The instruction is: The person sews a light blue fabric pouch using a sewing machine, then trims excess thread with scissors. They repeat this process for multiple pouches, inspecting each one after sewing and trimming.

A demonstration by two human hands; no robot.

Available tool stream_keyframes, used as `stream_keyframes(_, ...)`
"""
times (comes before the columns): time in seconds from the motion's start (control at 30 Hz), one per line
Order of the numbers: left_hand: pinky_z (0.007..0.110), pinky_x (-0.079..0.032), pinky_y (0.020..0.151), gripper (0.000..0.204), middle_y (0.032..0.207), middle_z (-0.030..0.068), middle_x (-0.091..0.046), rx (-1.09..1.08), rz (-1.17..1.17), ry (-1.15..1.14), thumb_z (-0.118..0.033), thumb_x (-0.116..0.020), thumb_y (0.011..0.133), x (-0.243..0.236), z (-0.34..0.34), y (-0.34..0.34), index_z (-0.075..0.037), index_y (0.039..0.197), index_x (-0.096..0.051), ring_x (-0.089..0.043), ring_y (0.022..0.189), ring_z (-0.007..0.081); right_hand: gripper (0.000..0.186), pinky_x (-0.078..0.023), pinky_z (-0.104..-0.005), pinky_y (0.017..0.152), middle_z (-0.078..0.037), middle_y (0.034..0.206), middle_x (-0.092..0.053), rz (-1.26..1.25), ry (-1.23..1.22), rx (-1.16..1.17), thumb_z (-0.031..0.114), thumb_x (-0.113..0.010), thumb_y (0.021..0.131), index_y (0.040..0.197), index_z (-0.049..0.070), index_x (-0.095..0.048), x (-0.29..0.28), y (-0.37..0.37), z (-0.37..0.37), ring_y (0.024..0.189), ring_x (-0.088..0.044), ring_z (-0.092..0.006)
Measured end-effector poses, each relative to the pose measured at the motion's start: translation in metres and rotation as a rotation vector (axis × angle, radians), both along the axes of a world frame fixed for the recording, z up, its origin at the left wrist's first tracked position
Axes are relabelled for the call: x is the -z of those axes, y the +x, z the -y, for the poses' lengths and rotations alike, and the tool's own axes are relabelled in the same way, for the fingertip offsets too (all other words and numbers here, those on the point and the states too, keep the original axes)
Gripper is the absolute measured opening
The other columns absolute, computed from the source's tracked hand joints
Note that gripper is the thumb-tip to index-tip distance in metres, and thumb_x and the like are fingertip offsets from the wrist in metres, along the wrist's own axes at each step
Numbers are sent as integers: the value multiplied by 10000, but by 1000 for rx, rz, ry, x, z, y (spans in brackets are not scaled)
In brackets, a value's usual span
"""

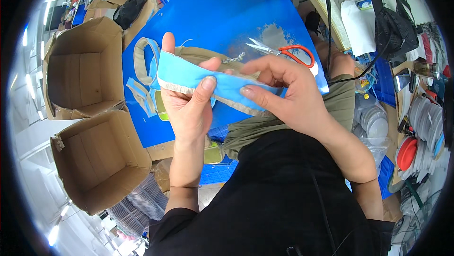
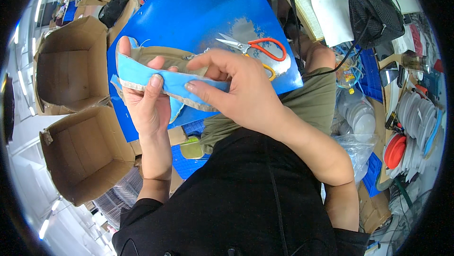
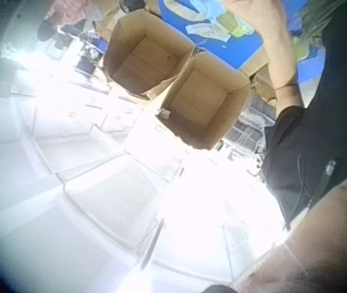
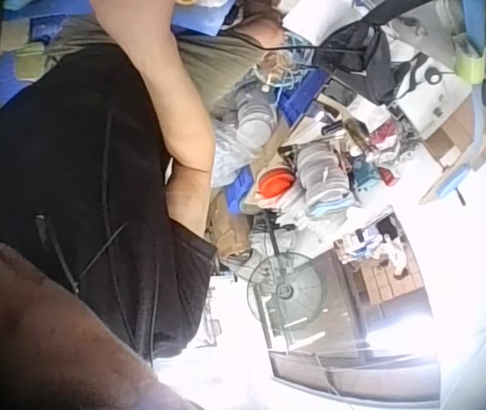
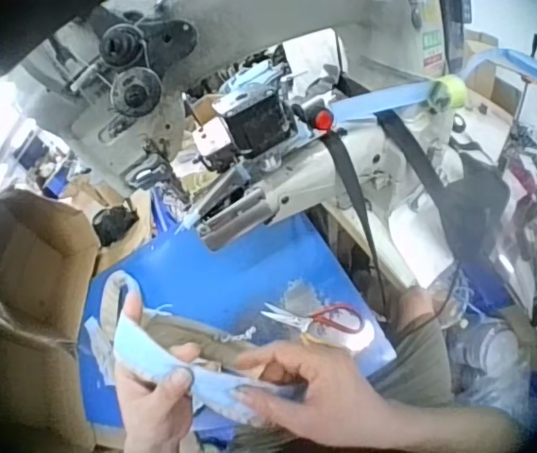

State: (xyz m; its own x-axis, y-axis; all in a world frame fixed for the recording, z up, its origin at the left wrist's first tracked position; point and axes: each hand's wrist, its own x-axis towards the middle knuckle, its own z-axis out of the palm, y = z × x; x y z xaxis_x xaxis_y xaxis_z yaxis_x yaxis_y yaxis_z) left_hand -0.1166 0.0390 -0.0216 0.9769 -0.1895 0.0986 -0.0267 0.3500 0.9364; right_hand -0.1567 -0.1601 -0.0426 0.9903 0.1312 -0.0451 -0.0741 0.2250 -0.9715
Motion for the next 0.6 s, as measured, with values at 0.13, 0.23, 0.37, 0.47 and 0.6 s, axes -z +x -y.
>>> stream_keyframes(0.13, 491, -619, 927, 970, 1114, 177, -746, 11, 5, -1, 7, -758, 903, 0, 0, 0, -110, 1647, -146, -744, 1004, 252, 166, -488, -246, 630, -33, 816, -697, 31, 23, -18, 122, -764, 930, 990, -29, -727, 5, 0, -1, 717, -607, -52)
stream_keyframes(0.23, 488, -621, 926, 962, 1114, 171, -747, 11, 2, -8, 9, -753, 905, 1, -1, 0, -110, 1646, -151, -743, 1005, 250, 161, -481, -246, 623, -28, 826, -709, 27, -7, -45, 136, -764, 931, 955, -21, -740, -1, 2, 2, 720, -605, -51)
stream_keyframes(0.37, 490, -612, 947, 946, 1135, 168, -742, 5, -41, -43, 6, -742, 913, 4, -4, -2, -119, 1646, -156, -733, 1035, 246, 168, -467, -244, 622, -23, 822, -705, 1, -21, -60, 142, -766, 926, 977, -16, -745, 0, 0, 1, 723, -596, -48)
stream_keyframes(0.47, 490, -597, 977, 942, 1182, 177, -723, -7, -81, -69, 4, -737, 915, 7, -9, -5, -124, 1646, -157, -722, 1062, 245, 165, -458, -257, 624, -33, 825, -702, 6, -43, -53, 135, -770, 917, 987, -14, -747, 1, 0, -3, 726, -596, -61)
stream_keyframes(0.6, 455, -566, 1013, 958, 1242, 192, -696, -11, -162, -129, 4, -742, 906, 5, -11, -11, -128, 1651, -154, -699, 1121, 249, 152, -459, -284, 641, -63, 832, -696, 69, -163, -42, 103, -771, 903, 1004, -9, -748, 0, 0, -8, 749, -615, -100)
